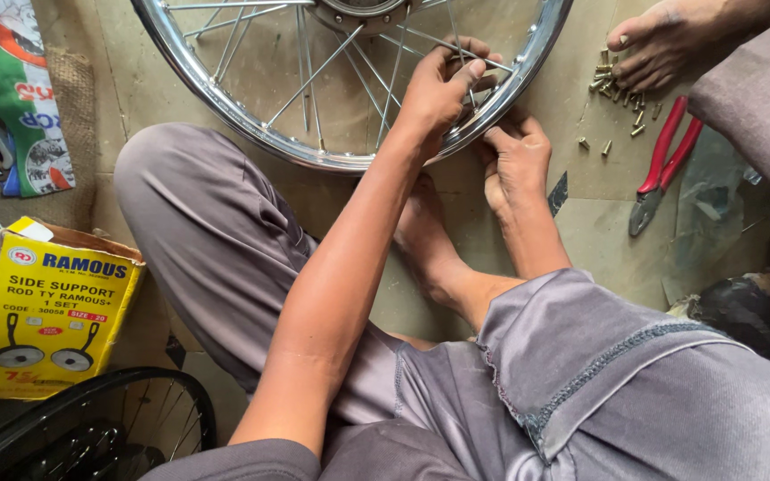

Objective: The person sits on the floor and laces a motorcycle wheel by inserting spokes into the rim and hub, then securing them with brass nipples. The person works methodically around the wheel, tightening each spoke by hand.

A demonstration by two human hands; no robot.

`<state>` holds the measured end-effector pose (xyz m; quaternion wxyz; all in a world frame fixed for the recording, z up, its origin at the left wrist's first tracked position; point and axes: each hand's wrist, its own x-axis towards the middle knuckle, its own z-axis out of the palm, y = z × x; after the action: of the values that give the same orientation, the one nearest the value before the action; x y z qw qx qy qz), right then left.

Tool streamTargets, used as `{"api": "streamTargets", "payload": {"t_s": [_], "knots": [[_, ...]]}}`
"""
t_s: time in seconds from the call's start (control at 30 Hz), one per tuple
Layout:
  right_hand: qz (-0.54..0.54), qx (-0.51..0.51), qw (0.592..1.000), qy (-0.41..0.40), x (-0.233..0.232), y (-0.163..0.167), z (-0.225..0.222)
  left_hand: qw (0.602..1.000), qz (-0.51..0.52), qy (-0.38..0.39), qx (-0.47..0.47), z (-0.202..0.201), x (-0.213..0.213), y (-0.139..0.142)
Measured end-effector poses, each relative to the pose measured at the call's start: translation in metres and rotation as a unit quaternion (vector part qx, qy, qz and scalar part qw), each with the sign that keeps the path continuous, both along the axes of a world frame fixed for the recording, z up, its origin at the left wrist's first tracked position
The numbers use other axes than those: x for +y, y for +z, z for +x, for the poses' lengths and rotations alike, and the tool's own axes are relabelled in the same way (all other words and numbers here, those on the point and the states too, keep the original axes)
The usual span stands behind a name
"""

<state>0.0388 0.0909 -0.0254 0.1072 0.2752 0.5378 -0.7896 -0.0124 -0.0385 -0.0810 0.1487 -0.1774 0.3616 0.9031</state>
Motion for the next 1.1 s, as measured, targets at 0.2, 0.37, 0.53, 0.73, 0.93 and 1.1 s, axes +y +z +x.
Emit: {"api": "streamTargets", "payload": {"t_s": [0.2,0.37,0.53,0.73,0.93,1.1], "knots": [[-0.026,-0.031,0.999,-0.032,0.001,0.002,-0.001,1.0,-0.011,0.004,-0.004,0.0,0.003,-0.007],[-0.07,-0.052,0.996,-0.028,0.01,0.011,0.002,0.994,-0.103,0.003,0.04,0.0,0.003,-0.003],[-0.028,-0.028,0.999,0.032,0.014,0.024,-0.003,0.968,-0.25,0.005,-0.022,0.002,0.004,0.016],[0.047,0.014,0.997,0.055,0.005,0.029,-0.009,0.887,-0.454,0.011,0.087,0.006,-0.003,0.028],[0.113,0.015,0.988,0.106,0.009,0.031,-0.015,0.847,-0.526,-0.02,0.075,0.02,0.004,0.035],[0.318,0.124,0.928,0.15,0.004,0.045,-0.026,0.804,-0.586,-0.019,0.103,0.032,0.009,0.044]]}}
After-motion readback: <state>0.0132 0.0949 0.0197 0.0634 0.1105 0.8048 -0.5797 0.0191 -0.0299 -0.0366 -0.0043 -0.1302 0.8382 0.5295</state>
